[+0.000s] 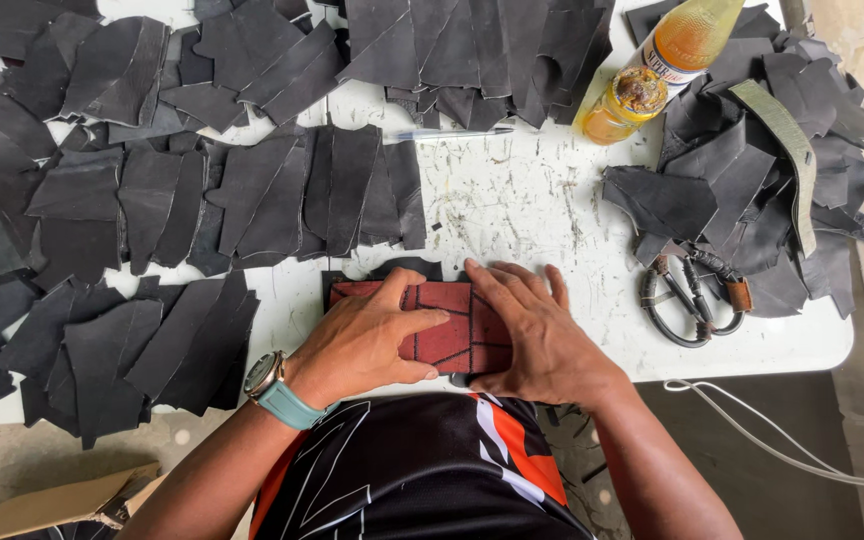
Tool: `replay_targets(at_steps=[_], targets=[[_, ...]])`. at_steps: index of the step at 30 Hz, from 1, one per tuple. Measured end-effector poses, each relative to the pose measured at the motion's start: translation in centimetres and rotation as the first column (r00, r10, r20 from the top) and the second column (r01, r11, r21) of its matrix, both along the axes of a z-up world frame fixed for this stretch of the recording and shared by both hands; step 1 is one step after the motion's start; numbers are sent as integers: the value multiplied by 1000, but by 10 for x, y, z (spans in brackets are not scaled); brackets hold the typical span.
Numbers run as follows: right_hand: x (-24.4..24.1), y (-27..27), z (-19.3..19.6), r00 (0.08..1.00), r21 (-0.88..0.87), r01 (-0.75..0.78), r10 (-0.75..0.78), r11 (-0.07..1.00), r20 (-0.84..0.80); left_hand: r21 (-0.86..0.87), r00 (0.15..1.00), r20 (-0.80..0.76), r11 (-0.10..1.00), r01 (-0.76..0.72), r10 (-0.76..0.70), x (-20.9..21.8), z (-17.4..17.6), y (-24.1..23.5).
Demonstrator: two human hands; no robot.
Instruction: The person arranges black leather pieces on a red patterned template, aligns them, and marks the pieces with a pen. The person uses shears to trim edges and applies adhesive from a small jar to the leather pieces.
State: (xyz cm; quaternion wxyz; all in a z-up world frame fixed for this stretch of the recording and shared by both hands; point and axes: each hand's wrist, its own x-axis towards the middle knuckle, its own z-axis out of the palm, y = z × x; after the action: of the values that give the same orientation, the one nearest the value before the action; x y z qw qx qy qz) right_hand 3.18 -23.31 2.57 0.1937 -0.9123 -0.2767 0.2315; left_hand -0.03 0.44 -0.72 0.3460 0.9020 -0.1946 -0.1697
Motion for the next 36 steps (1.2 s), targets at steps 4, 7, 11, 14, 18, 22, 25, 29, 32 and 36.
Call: replay_targets(at_steps=[4,7,11,14,18,22,25,29,32,36], targets=[[-3,-9,-1,999,-23,-5,5,1000,-34,-6,1000,15,1000,0,1,-3,-2,0],[-3,-11,-5,1000,55,-1,-1,998,23,12,1000,18,1000,-7,6,-4,-1,0],[-3,-12,-12,996,159,23,-36,987,84,-28,999,45,1000,-1,3,-3,-1,0],[-3,-15,-14,996,108,68,-74,992,51,2,1000,-4,1000,2,-2,-3,-2,0],[-2,-19,-14,996,84,23,-30,996,81,6,1000,-9,1000,0,0,-2,-3,-1],[-2,-16,-16,999,166,-1,-7,986,53,-28,1000,21,1000,3,-2,-3,-4,0],[-1,-14,-17,999,149,-15,8,989,48,-53,997,77,999,5,-1,-4,-4,1],[-1,-15,-14,999,163,-34,28,986,42,-34,1000,23,999,-8,9,-4,-4,1],[-2,-15,-12,999,134,-46,41,990,34,-29,1000,14,999,-15,16,-4,-3,1],[-2,-14,-11,997,144,-53,45,988,61,-31,999,38,999,-11,13,-4,-4,0]])
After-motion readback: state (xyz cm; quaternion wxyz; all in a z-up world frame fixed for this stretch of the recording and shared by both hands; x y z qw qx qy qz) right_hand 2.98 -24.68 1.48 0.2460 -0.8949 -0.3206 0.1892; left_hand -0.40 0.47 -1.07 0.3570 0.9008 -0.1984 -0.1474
